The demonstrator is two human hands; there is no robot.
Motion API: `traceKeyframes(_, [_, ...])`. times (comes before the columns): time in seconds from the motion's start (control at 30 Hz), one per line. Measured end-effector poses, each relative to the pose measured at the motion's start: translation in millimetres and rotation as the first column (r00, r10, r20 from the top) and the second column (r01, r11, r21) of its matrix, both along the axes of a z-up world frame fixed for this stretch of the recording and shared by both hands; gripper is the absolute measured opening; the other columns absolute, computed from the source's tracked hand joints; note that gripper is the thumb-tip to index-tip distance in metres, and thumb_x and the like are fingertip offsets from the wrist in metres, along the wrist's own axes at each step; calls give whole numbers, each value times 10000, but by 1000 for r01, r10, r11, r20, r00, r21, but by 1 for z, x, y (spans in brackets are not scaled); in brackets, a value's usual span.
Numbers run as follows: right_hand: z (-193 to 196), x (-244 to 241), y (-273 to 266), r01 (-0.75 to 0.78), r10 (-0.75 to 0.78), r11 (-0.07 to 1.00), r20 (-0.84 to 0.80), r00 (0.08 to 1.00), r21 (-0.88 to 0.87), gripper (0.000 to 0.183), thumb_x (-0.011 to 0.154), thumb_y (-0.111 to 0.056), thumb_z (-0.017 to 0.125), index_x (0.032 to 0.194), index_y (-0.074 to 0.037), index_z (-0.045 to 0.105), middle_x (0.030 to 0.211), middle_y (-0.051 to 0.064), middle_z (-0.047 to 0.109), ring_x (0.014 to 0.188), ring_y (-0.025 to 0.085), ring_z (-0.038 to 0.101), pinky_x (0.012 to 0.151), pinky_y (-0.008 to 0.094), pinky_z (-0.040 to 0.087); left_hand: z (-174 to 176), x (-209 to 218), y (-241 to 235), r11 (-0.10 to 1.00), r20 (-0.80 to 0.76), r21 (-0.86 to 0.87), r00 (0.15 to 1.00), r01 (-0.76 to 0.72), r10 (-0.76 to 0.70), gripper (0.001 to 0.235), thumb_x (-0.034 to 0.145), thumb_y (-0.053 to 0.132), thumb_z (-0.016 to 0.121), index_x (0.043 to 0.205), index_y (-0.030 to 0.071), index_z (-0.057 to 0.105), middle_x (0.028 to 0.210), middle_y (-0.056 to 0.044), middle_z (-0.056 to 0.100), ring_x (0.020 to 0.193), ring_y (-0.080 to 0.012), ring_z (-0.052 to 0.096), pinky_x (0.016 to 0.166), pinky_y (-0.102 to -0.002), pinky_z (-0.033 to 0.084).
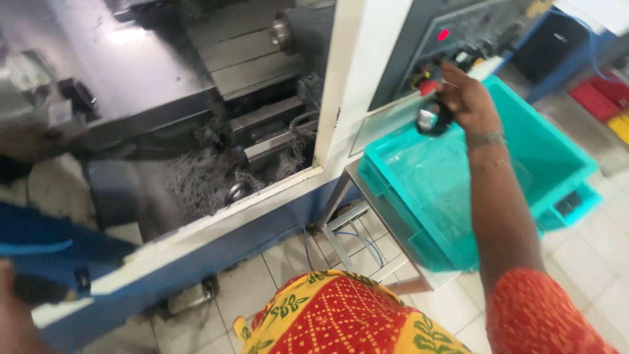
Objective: Operating a CNC lathe and inspection station to process, clean, and verify the dimensions of cylindrical metal components.
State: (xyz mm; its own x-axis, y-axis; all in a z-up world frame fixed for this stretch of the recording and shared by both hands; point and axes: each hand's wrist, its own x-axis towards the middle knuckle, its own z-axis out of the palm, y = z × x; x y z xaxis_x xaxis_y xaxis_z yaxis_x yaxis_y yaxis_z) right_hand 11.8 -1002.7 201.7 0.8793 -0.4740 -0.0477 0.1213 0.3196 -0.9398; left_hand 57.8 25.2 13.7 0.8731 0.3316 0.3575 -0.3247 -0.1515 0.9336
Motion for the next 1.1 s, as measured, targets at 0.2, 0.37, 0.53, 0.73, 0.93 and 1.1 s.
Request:
traceKeyframes(0.2, [78, -112, 107, -324, 258, 871, -217, 941, -370, 449, 1046, -290, 587, 1399, -12, 585, 941, 92, 657, 531, 112, 430, 471, 247, 346, 107, -40, -125, 959, 171, -103, 945, -265, 280, 383, 963, 103, 858, 1281, -23, 686, 1219, -83, 700, 1060, -188, 658, 979, -333, 556])
traceKeyframes(0.37, [68, -176, 149, -527, 439, 806, -326, 837, -269, 420, 1012, -237, 504, 1331, 3, 634, 800, 139, 656, 396, 115, 404, 446, 253, 363, 98, -22, -163, 924, 182, -145, 909, -353, 376, 596, 894, 87, 927, 1316, -41, 525, 1255, -121, 651, 1110, -221, 647, 983, -347, 567])
traceKeyframes(0.53, [35, -200, 193, -634, 575, 736, -276, 770, -236, 387, 921, -61, 537, 1272, 53, 656, 759, 171, 693, 413, 120, 447, 460, 271, 416, 142, -44, -271, 940, 148, -66, 928, -335, 341, 458, 863, 134, 884, 1214, -43, 649, 1151, -113, 719, 1008, -197, 697, 920, -340, 566])
traceKeyframes(0.73, [19, -183, 270, -753, 705, 639, -273, 655, -158, 341, 973, -90, 537, 1263, 29, 673, 737, 133, 702, 417, 97, 480, 393, 236, 402, 138, -54, -393, 981, 172, -134, 971, -143, 165, 501, 848, 142, 819, 1236, -21, 547, 1079, -91, 659, 927, -178, 650, 825, -332, 555])
traceKeyframes(0.93, [18, -151, 335, -885, 856, 434, -230, 463, -168, 331, 986, -121, 561, 1277, 1, 663, 772, 93, 718, 442, 81, 544, 377, 238, 458, 132, -128, -426, 890, -94, -222, 900, 398, -425, 575, 901, 348, 707, 1380, 77, 541, 1246, -104, 621, 1164, -214, 585, 989, -360, 459])
traceKeyframes(1.1, [25, -136, 386, -934, 941, 292, -112, 319, -204, 335, 1012, -144, 580, 1313, -8, 636, 782, 79, 712, 475, 65, 552, 395, 213, 457, 163, -198, -366, 740, -767, 184, 566, 646, -303, 587, 994, 611, 514, 1437, 227, 541, 1130, -102, 728, 1068, -229, 665, 894, -451, 546])
